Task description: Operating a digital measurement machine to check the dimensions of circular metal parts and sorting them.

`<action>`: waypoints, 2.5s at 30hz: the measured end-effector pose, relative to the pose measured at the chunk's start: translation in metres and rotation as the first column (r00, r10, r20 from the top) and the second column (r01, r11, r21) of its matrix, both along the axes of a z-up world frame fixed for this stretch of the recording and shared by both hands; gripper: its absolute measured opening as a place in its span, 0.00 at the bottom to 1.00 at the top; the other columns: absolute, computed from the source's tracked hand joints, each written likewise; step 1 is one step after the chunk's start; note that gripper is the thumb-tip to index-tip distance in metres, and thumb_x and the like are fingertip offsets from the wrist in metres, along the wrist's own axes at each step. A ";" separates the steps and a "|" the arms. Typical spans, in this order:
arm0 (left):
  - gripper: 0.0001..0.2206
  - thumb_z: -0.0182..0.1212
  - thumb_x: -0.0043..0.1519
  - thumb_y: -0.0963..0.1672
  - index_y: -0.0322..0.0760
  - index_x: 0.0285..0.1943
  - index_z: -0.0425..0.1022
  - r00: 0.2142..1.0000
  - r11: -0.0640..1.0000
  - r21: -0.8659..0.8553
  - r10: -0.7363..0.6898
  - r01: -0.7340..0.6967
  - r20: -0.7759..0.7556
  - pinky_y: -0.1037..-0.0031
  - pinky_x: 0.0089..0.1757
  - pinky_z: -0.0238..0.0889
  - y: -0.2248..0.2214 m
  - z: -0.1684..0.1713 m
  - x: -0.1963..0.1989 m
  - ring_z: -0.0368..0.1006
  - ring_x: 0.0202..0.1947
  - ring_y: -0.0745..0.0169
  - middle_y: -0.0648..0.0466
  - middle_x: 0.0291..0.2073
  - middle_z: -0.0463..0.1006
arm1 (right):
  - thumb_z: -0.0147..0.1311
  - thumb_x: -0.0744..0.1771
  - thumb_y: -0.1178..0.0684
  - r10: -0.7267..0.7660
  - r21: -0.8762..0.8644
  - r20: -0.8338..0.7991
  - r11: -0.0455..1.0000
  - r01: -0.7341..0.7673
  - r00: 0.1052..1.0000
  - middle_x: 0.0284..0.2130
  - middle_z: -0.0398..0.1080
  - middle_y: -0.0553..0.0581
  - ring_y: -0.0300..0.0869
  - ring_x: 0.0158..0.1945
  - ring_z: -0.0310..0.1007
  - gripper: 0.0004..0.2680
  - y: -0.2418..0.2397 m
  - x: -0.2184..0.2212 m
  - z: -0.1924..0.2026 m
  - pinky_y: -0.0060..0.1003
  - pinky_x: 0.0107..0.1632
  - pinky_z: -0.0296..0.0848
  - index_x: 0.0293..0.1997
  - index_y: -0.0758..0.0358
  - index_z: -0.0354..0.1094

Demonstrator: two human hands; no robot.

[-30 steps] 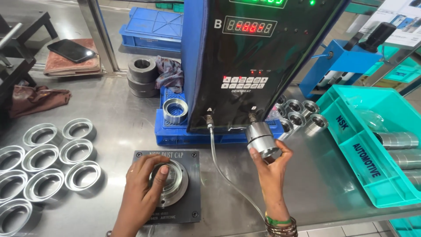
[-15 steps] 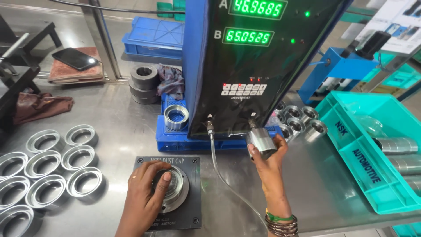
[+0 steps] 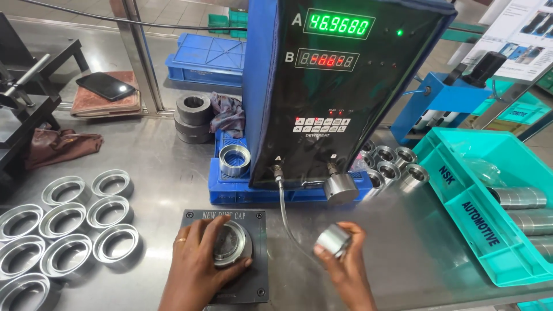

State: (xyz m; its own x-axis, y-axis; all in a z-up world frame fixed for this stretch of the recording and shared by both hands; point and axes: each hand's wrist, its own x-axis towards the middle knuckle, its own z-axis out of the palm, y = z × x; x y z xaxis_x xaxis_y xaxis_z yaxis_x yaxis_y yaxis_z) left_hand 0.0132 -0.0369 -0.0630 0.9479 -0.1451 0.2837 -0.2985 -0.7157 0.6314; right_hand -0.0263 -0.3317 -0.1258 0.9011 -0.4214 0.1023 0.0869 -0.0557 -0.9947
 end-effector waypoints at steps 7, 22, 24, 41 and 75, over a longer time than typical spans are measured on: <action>0.35 0.79 0.39 0.51 0.37 0.56 0.72 0.944 0.973 -0.225 0.116 -0.047 0.308 0.58 0.49 0.61 0.021 0.029 -0.002 0.68 0.51 0.45 0.48 0.47 0.75 | 0.70 0.56 0.44 0.358 -0.727 0.118 0.666 -0.165 0.926 0.53 0.69 0.58 0.51 0.51 0.76 0.28 0.102 0.006 0.088 0.43 0.52 0.74 0.59 0.57 0.64; 0.38 0.80 0.30 0.59 0.57 0.54 0.79 0.880 0.797 0.380 0.457 -0.470 0.131 0.57 0.63 0.59 0.123 -0.132 0.015 0.75 0.50 0.58 0.57 0.47 0.78 | 0.67 0.59 0.38 0.514 -0.882 -0.066 0.371 -0.291 0.855 0.59 0.67 0.66 0.57 0.55 0.71 0.29 0.145 0.033 0.074 0.56 0.55 0.66 0.66 0.55 0.68; 0.39 0.79 0.29 0.60 0.60 0.55 0.78 0.886 0.785 0.418 0.444 -0.456 0.134 0.57 0.64 0.58 0.128 -0.143 0.021 0.75 0.53 0.60 0.59 0.49 0.77 | 0.69 0.61 0.36 0.544 -0.886 -0.036 0.371 -0.279 0.838 0.59 0.66 0.67 0.58 0.54 0.71 0.29 0.120 0.033 0.075 0.55 0.52 0.68 0.67 0.56 0.68; 0.20 0.65 0.59 0.47 0.41 0.61 0.77 0.764 0.765 0.281 0.390 -0.579 0.513 0.62 0.61 0.64 0.162 -0.176 0.027 0.70 0.56 0.49 0.44 0.57 0.70 | 0.51 0.67 0.42 -0.388 -0.951 -0.191 0.302 -0.071 0.902 0.70 0.56 0.52 0.59 0.54 0.74 0.18 -0.199 0.132 -0.048 0.54 0.57 0.72 0.64 0.51 0.62; 0.14 0.67 0.58 0.44 0.45 0.54 0.79 0.843 0.902 0.041 0.385 -0.430 0.377 0.61 0.64 0.56 0.122 -0.138 0.018 0.64 0.66 0.53 0.50 0.63 0.69 | 0.50 0.66 0.45 -0.135 0.417 0.002 0.901 0.121 0.991 0.47 0.67 0.70 0.50 0.36 0.76 0.25 -0.011 0.071 0.046 0.41 0.41 0.79 0.66 0.54 0.38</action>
